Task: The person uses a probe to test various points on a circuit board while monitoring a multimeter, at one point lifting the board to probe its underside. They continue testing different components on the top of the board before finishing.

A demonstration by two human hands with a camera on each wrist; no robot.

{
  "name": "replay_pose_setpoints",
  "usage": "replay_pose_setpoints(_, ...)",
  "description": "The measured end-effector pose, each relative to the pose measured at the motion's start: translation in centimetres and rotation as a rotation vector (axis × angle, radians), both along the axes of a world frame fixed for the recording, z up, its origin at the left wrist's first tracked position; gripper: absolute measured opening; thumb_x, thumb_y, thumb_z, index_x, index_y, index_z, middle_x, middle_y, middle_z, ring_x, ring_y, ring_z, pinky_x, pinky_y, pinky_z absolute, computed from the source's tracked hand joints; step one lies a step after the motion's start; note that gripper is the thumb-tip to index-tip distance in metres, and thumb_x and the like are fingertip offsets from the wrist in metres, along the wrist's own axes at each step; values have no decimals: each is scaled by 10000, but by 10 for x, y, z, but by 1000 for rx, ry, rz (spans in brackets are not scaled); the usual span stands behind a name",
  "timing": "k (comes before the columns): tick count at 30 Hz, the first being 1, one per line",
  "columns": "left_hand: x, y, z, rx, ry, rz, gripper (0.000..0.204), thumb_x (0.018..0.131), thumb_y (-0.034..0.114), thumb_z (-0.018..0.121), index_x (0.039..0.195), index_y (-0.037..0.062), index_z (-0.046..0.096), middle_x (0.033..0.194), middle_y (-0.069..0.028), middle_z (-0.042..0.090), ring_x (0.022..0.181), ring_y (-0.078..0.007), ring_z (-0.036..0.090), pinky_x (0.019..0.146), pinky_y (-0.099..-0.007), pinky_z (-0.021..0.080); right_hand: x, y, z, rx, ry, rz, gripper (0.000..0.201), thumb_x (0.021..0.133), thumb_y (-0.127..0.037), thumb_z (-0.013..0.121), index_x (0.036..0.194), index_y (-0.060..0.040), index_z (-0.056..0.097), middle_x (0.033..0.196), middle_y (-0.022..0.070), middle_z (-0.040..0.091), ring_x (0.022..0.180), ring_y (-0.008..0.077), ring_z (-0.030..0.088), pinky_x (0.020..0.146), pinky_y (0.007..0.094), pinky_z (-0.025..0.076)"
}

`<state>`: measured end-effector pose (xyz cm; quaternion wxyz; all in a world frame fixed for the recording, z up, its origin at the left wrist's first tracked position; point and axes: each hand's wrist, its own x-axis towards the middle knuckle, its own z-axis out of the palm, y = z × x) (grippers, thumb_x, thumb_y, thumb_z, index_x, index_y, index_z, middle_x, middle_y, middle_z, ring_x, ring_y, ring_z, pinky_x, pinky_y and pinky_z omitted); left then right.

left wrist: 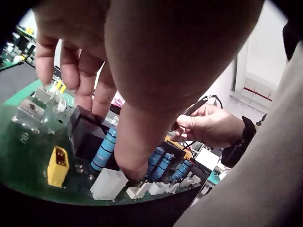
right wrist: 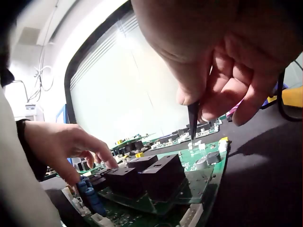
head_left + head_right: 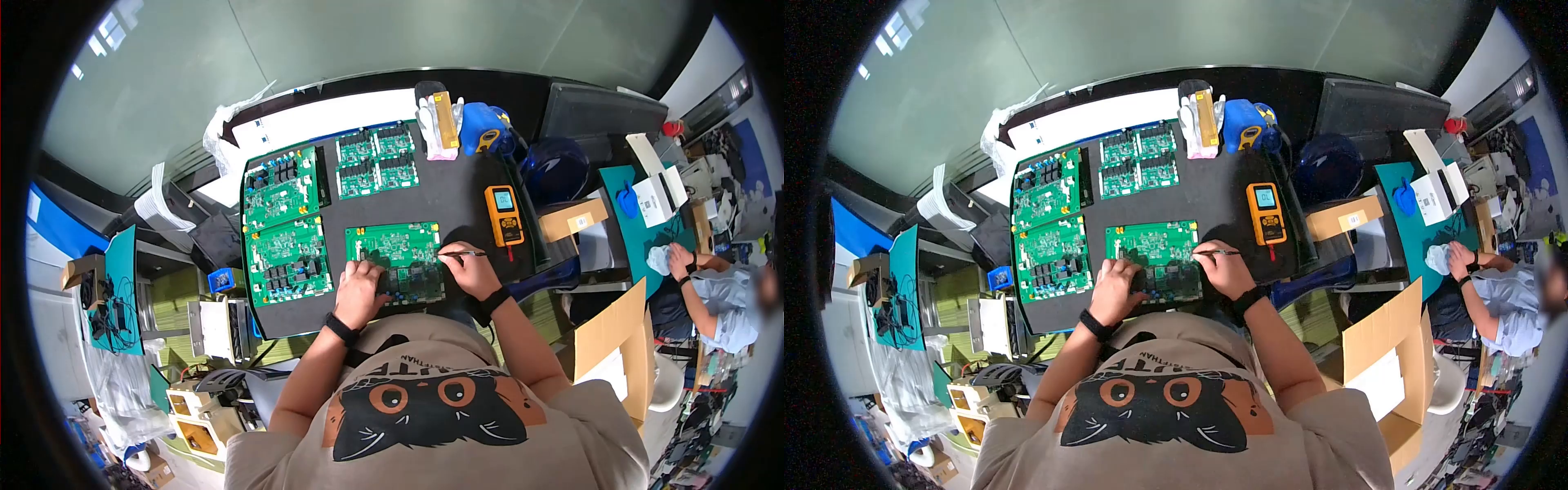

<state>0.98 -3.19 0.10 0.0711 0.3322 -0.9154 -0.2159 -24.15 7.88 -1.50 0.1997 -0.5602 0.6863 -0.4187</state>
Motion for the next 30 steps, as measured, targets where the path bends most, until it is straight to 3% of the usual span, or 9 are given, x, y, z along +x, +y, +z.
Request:
replay_pose_setpoints(7, 1, 4, -5, -40, -5, 0, 633, 655, 193, 878, 1228, 66, 639, 1200, -91, 593, 1158, -304, 520, 943, -424, 470, -8, -7, -1, 92, -49, 95, 161, 936, -154, 633, 986, -12, 691, 991, 154, 700, 922, 345, 674, 799, 400, 537)
replay_pose_setpoints(30, 0, 6, -9, -31, -9, 10, 641, 657, 186, 873, 1235, 46, 633, 1208, -105, 593, 1169, -313, 521, 949, -429, 471, -4, -12, -11, 51, -10, 124, 119, 920, -113, 654, 976, -13, 686, 958, 161, 696, 895, 331, 680, 791, 393, 541)
